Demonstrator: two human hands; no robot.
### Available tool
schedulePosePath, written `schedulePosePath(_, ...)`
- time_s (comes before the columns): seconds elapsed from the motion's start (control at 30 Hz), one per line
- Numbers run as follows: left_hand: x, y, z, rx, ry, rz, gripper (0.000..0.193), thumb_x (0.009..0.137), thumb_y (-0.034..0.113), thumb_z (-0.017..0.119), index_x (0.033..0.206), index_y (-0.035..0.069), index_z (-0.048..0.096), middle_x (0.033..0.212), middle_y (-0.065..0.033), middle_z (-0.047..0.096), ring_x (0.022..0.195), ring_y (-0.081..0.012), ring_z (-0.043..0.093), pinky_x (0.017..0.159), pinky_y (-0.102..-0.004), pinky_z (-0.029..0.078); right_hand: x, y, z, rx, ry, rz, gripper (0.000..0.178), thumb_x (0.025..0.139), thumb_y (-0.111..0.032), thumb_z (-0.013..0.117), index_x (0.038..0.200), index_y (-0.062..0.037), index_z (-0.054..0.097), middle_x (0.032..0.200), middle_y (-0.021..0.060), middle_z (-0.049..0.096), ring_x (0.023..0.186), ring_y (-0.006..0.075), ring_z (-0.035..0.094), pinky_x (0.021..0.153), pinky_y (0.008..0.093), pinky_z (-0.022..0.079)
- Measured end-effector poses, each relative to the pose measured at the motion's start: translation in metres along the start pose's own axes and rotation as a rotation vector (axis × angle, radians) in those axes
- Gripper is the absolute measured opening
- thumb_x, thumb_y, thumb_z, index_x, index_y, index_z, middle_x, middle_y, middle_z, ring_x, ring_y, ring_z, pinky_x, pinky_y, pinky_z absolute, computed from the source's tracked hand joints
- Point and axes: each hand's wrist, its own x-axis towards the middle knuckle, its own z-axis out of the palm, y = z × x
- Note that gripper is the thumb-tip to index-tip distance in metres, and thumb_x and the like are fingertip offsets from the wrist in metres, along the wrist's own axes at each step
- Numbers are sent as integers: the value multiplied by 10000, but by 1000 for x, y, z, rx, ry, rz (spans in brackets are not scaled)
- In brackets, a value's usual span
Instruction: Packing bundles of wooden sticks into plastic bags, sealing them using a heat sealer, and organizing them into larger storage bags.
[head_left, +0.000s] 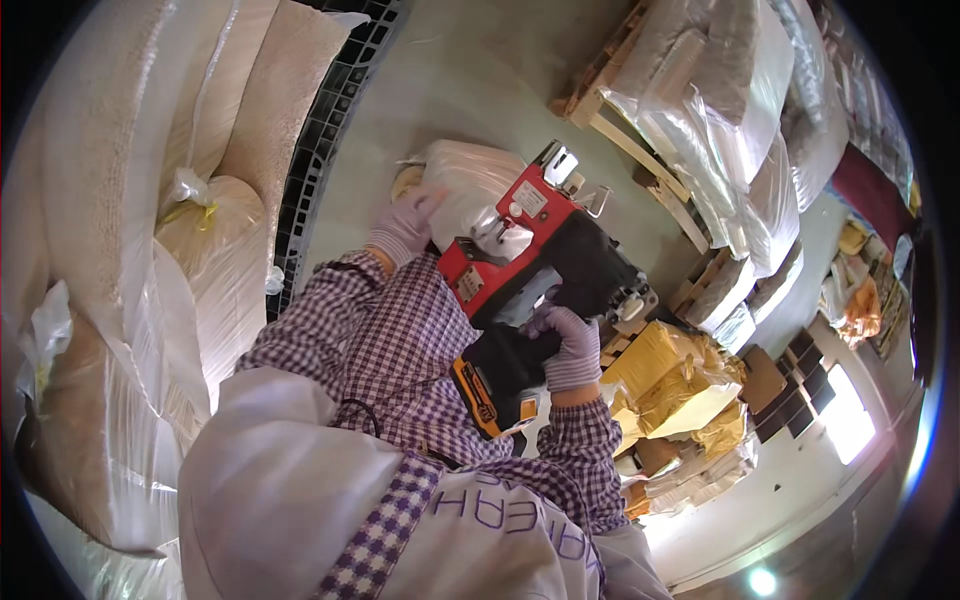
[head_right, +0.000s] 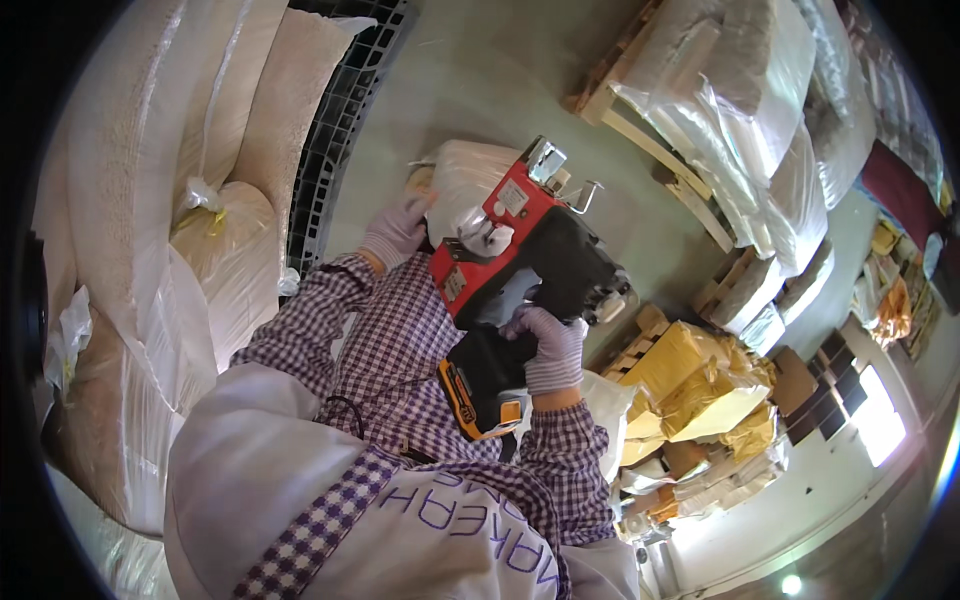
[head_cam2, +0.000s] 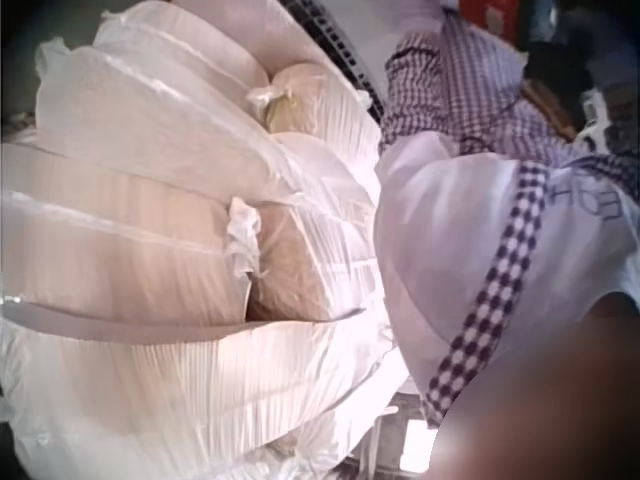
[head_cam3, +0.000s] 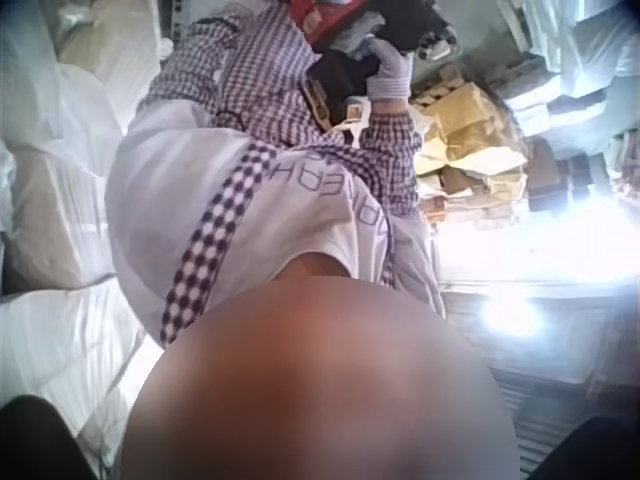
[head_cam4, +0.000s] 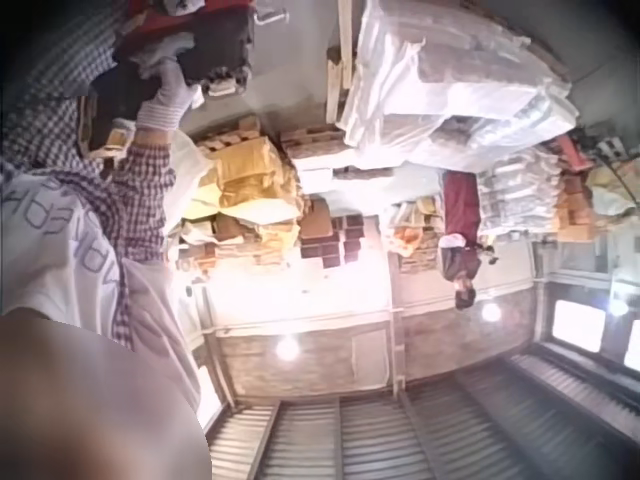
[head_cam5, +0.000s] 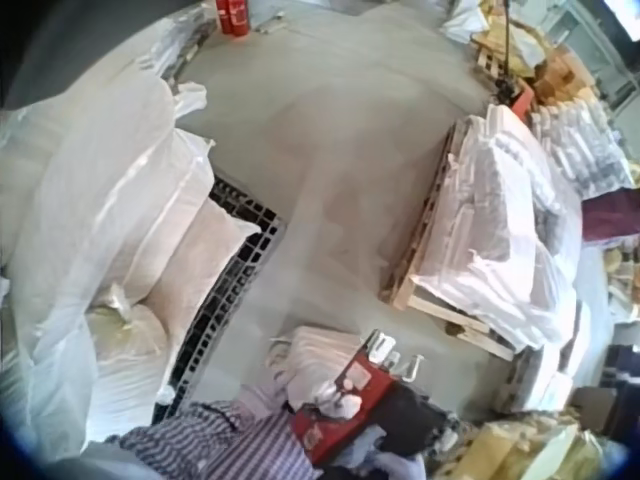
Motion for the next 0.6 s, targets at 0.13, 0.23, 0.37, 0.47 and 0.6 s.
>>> schedulePosePath(0.13,16,-25,56,-345,-343,-185,323,815,139,487,1132,80,496,987,-168,568,932,-304,546,799,-324,448,4,-6,14,26,-100,33,277,619,57,511,887,13,458,609,96,463,478,213,481,531,343,480)
schedulePosePath(0.23,1,-11,58,-1028,-365,-486,335,844,234,473,1126,54,502,959,-176,587,910,-275,562,808,-330,441,3,-15,27,6,-134,34,285,608,53,526,884,22,462,626,104,475,483,215,487,541,344,485)
schedulePosePath(0.37,15,25,64,-929,-229,-454,347,848,256,471,1122,46,501,955,-168,587,892,-263,565,789,-324,448,-1,-23,45,7,-241,36,325,579,59,550,895,57,472,651,125,496,497,217,504,555,342,492)
schedulePosePath(0.47,21,42,65,-812,-94,-416,361,851,278,468,1119,38,500,952,-160,587,874,-252,568,770,-318,454,-12,-31,54,-2,-288,72,370,567,65,552,927,78,470,659,136,503,506,225,513,564,349,492)
schedulePosePath(0.6,6,61,59,-639,62,-322,383,855,308,465,1115,28,498,948,-149,587,850,-236,572,745,-310,462,-40,-45,55,-115,-322,36,412,568,73,553,971,79,468,641,129,501,504,221,511,575,348,482)
